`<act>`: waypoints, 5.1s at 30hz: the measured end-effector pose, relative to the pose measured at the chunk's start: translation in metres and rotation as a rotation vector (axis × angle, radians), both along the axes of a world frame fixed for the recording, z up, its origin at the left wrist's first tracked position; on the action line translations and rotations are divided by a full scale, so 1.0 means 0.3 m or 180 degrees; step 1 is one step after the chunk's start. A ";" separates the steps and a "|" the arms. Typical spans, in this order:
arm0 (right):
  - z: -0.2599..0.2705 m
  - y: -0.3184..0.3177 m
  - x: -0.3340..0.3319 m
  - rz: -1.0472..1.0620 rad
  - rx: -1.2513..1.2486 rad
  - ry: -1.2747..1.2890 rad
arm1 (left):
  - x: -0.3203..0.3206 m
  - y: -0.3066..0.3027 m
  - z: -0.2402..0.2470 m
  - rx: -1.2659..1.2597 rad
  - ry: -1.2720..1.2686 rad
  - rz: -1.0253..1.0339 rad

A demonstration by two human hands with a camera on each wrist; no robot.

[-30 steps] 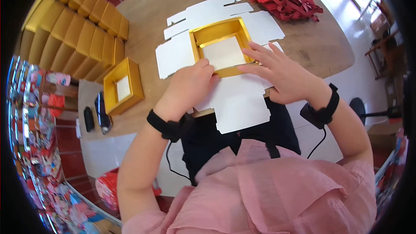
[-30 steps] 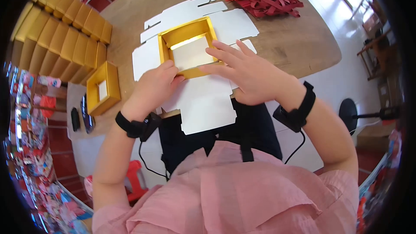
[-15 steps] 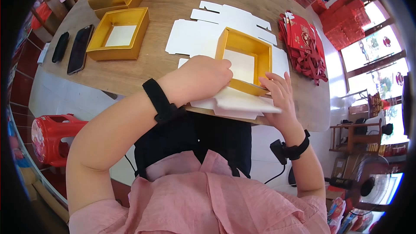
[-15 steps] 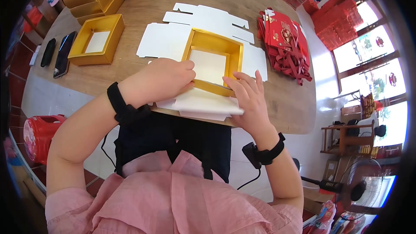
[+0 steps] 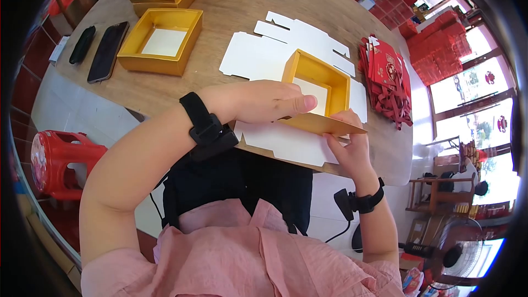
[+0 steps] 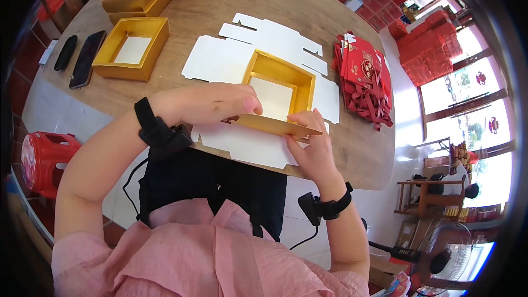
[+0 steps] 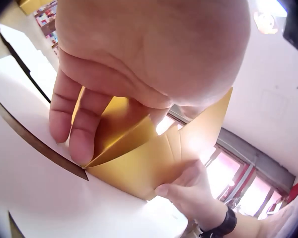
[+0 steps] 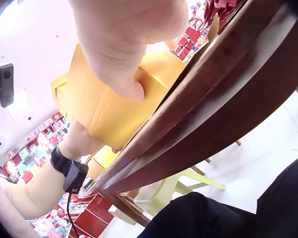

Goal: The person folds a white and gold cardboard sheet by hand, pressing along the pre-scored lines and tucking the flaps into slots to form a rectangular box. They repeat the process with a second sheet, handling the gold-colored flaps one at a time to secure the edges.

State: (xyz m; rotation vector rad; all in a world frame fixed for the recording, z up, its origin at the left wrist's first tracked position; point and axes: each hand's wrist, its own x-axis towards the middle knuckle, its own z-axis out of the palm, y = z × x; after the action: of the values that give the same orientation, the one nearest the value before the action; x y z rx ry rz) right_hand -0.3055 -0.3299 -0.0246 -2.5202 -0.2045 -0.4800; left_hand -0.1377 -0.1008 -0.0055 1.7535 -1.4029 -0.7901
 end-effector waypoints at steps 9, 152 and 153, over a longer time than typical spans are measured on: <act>-0.004 -0.004 -0.002 -0.0093 0.0327 0.0238 | 0.000 0.035 0.000 -0.0600 -0.0227 -0.0073; 0.102 0.029 0.071 0.0238 -0.1599 0.0784 | -0.076 -0.066 0.022 0.0198 -0.2708 0.0167; 0.105 0.027 0.073 0.0198 -0.1569 0.0793 | -0.073 -0.067 0.022 0.0203 -0.2711 0.0115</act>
State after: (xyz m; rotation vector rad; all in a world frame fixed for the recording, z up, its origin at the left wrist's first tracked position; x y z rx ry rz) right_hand -0.2835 -0.3219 0.0069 -3.0102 -0.3378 -0.0894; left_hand -0.1595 -0.1208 0.0010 2.2833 -1.8658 -0.0248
